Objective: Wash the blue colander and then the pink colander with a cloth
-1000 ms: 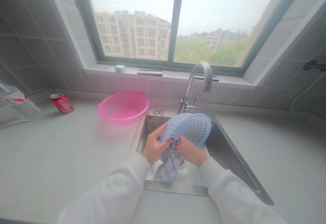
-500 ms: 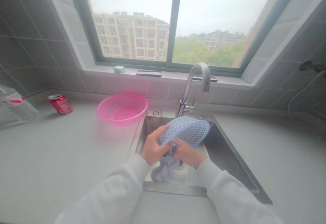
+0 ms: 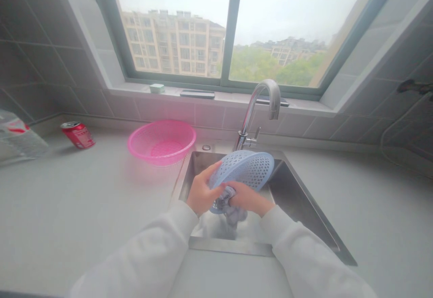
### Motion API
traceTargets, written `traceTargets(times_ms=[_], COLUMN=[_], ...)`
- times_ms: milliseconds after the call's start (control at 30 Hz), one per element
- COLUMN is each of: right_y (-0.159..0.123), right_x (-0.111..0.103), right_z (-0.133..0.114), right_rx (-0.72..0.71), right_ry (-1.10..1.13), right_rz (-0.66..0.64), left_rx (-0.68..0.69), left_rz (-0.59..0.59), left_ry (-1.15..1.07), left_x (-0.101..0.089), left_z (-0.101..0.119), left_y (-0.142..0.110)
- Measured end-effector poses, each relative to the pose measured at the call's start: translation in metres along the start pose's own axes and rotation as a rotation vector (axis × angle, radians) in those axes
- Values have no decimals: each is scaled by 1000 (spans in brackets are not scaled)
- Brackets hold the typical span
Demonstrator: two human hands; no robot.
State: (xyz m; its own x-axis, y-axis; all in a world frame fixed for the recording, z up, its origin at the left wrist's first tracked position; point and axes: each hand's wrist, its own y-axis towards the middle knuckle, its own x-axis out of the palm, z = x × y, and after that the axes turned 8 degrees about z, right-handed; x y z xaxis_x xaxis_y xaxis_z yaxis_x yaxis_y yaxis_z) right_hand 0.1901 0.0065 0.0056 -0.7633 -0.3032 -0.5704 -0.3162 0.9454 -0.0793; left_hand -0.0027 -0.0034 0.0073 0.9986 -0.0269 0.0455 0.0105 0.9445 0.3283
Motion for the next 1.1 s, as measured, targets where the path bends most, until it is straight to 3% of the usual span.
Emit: traceTargets(times_ms=[100, 167, 267, 333, 500, 633, 800, 933, 1033, 1100], right_y=[-6, -6, -3, -1, -1, 0, 4, 4, -1, -5], right_x=[5, 6, 2, -3, -19, -26, -27, -25, -19, -12], right_z=[-16, -18, -7, 4, 11, 3, 9, 18, 16, 10], right_rx=[-79, -97, -13, 65, 217, 208, 24, -280, -505, -614], right_ry=[383, 478, 134, -152, -508, -583, -479, -408, -345, -279], right_rz=[-56, -54, -87, -31, 386, 609, 943, 1132, 1116, 955], left_rx=[0, -11, -35, -43, -30, -25, -37, -71, -135, -177], left_rz=[-15, -16, -7, 6, 71, 45, -83, -138, -167, -164], left_ry=[2, -36, -60, -28, -44, -71, -10, -96, -155, -185], left_x=[1, 0, -1, -1, -2, -2, 2, 7, 10, 11], left_z=[-2, -3, -5, -5, -4, -5, -4, -5, -6, -5], left_y=[-1, -1, 0, 1, 5, 5, 2, 0, 0, 1])
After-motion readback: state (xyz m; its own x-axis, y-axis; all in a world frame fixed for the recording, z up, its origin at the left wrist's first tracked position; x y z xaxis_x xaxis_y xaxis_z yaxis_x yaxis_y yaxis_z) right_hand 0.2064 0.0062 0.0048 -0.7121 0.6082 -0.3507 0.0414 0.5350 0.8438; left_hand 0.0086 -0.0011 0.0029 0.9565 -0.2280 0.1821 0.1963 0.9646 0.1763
